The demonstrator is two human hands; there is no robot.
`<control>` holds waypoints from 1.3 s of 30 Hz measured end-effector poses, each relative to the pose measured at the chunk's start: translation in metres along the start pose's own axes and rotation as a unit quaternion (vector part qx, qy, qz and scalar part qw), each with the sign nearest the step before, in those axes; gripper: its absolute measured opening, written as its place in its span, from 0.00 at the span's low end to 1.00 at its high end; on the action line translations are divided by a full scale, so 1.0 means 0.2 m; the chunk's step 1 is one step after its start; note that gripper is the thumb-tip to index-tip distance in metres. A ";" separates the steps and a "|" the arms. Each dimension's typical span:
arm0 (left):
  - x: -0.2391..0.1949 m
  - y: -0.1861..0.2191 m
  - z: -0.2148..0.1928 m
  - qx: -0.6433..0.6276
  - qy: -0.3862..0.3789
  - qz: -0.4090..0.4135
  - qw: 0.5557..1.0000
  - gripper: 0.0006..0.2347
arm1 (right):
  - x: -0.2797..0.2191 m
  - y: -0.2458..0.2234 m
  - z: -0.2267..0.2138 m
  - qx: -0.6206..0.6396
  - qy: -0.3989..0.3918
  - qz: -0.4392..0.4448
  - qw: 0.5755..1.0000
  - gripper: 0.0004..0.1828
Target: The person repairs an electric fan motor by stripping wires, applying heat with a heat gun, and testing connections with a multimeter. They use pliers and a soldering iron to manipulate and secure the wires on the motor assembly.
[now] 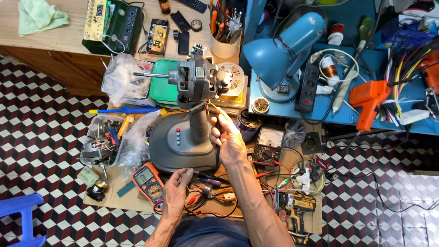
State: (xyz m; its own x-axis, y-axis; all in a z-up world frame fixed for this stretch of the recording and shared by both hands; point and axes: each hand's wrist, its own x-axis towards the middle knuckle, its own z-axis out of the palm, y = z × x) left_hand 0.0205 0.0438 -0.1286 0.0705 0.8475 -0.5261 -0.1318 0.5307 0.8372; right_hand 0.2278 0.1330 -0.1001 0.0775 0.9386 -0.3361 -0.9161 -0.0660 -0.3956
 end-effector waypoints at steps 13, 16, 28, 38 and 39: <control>0.01 0.21 0.16 0.095 -0.008 0.098 0.991 0.13 | -0.15 0.03 0.18 -0.459 0.135 -0.243 0.844 0.15; 0.04 0.30 0.26 0.083 0.010 0.106 0.991 0.13 | -0.21 0.04 0.21 -0.526 0.071 -0.352 0.771 0.13; 0.10 0.56 0.51 -0.032 0.003 0.168 0.985 0.12 | -0.24 -0.03 0.37 -0.678 0.101 -0.435 0.584 0.11; 0.08 0.54 0.42 0.175 0.003 0.301 0.938 0.15 | -0.21 -0.04 0.34 -0.676 0.104 -0.415 0.601 0.12; 0.08 0.54 0.42 0.155 -0.006 0.283 0.946 0.15 | -0.21 -0.04 0.34 -0.678 0.097 -0.419 0.596 0.11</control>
State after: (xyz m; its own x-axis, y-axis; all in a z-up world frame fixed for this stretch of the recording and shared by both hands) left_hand 0.0906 0.1153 -0.0348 0.0866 0.9960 0.0201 0.1448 -0.0326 0.9889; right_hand 0.2040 0.1169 -0.0246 0.4488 0.7864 0.4244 0.6268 0.0615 -0.7768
